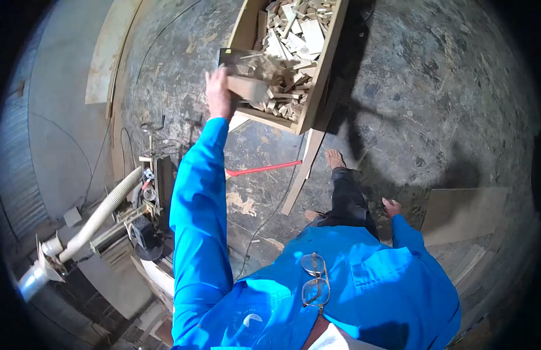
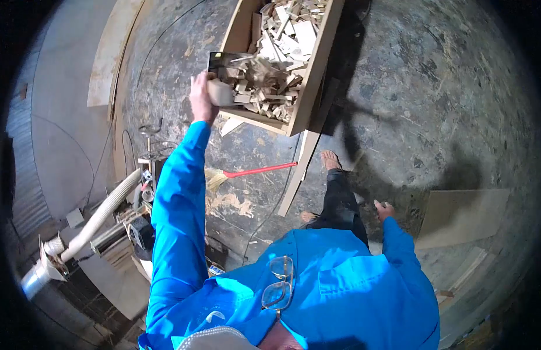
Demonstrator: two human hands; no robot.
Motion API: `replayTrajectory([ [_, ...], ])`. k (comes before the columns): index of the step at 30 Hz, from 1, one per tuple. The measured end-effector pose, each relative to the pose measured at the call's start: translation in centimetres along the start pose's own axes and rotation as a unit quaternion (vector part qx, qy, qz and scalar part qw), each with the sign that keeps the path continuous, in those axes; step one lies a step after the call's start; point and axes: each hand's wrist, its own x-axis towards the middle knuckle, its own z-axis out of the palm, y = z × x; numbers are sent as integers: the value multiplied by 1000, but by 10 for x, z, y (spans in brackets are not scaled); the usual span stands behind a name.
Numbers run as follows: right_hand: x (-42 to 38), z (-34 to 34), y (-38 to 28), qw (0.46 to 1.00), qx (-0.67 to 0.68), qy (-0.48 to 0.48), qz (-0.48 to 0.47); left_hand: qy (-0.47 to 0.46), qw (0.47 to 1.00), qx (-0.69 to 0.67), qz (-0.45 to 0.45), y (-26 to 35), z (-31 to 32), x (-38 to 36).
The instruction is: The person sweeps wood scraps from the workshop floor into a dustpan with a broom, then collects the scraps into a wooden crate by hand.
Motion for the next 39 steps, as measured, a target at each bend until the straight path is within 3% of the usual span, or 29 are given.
replayTrajectory([
  [4, -27, 16, 2, 999, -34, -33, 0, -130, 976, 96, 143, 16, 51, 4],
  [6, -30, 22, 30, 1000, -14, 12, -12, -178, 958, 140, 176, 19, 63, -2],
  [8, -41, 19, 40, 999, -29, -5, 14, -192, 947, 153, 207, 19, 61, -8],
  [14, -44, 11, 39, 997, -53, -6, 46, -212, 928, 161, 261, 17, 39, -26],
  [16, -32, 13, 33, 996, -70, -19, 56, -271, 924, 156, 222, 18, 28, -29],
  [18, -24, 16, 21, 999, 8, -34, 2, -266, 926, 156, 218, 20, 19, -31],
  [21, -52, 25, -38, 998, -62, -4, -21, -226, 932, 155, 237, 17, 14, -33],
  [24, -31, 28, -38, 998, -21, -26, -55, -193, 939, 152, 242, 14, 4, -44],
  [26, -34, 30, -51, 995, -76, -22, -57, -196, 937, 156, 245, 18, -10, -47],
  [28, 27, 27, -12, 967, -165, -7, -195, -193, 937, 173, 233, 18, -21, -53],
  [30, -1, 28, -47, 985, -117, -62, -109, -172, 947, 169, 211, 19, -36, -62],
  [33, 11, 24, -58, 965, -180, -85, -172, -138, 967, 141, 163, 17, -61, -84],
  [34, 2, 23, -69, 974, -134, -123, -131, -124, 974, 125, 141, 16, -72, -97],
  [36, -16, 31, -89, 971, -126, -181, -93, -3, 996, 46, 70, 23, -92, -129],
  [38, -32, 42, -104, 984, -119, -116, -71, 39, 997, -26, -67, 36, -113, -172],
  [39, -28, 42, -110, 977, -114, -169, -57, 74, 985, -63, -140, 47, -125, -196],
])
